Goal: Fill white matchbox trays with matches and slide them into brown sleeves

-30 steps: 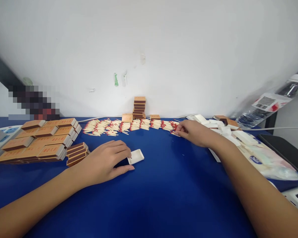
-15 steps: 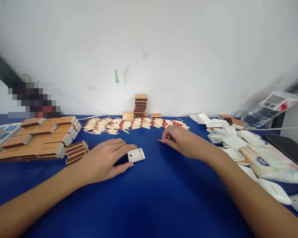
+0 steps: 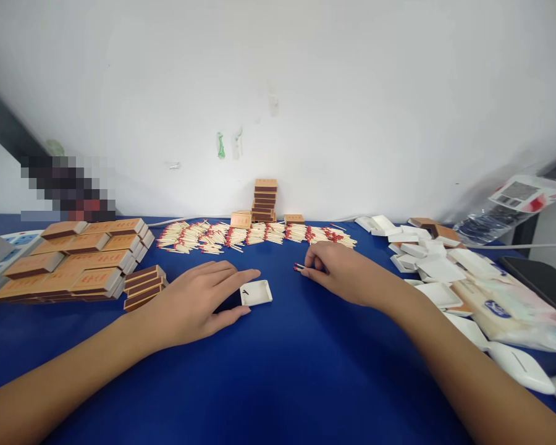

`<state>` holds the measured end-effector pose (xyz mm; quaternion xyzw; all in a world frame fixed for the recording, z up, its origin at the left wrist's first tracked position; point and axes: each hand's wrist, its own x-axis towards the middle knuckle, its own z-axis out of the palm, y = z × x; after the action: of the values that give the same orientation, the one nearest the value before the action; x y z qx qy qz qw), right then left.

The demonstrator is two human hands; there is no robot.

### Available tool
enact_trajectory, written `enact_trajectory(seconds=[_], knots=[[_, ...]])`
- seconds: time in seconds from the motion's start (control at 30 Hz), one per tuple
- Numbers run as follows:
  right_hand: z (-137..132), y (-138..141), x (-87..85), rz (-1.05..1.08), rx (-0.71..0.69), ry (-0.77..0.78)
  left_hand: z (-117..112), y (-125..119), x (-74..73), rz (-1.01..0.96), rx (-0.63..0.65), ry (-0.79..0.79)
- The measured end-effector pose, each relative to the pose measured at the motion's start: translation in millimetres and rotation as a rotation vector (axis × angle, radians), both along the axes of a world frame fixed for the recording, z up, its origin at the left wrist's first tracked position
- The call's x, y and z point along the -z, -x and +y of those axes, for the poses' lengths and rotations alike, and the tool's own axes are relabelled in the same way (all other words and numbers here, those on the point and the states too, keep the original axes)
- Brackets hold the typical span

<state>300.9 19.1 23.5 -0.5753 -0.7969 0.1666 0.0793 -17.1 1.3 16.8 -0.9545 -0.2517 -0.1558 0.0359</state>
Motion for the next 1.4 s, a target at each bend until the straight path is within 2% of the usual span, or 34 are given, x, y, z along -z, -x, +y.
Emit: enact_trajectory(seconds=[0.1, 0.53, 1.2, 1.3, 1.4], knots=[[0.5, -1.3, 0.1, 0.017, 0.010, 0.051, 0.0, 0.2, 1.0, -0.004, 0.003, -0.012], [-1.2, -1.8, -3.3, 0.018, 0.001, 0.070, 0.4, 0.0, 0.9, -0.012, 0.003, -0.026], [3.0, -5.1, 3.1, 0.039, -0.033, -0.008, 0.6, 0.7, 0.9, -0.045, 0.013, -0.021], [-2.2, 2.6, 0.7, 0.097, -0.081, -0.045, 0.7, -0.1, 0.7, -0.065, -0.005, -0.006], [-15.9, 22.4, -2.8, 0.192, -0.126, -0.135, 0.9, -1.5, 2.1, -0.107, -0.015, -0.009]])
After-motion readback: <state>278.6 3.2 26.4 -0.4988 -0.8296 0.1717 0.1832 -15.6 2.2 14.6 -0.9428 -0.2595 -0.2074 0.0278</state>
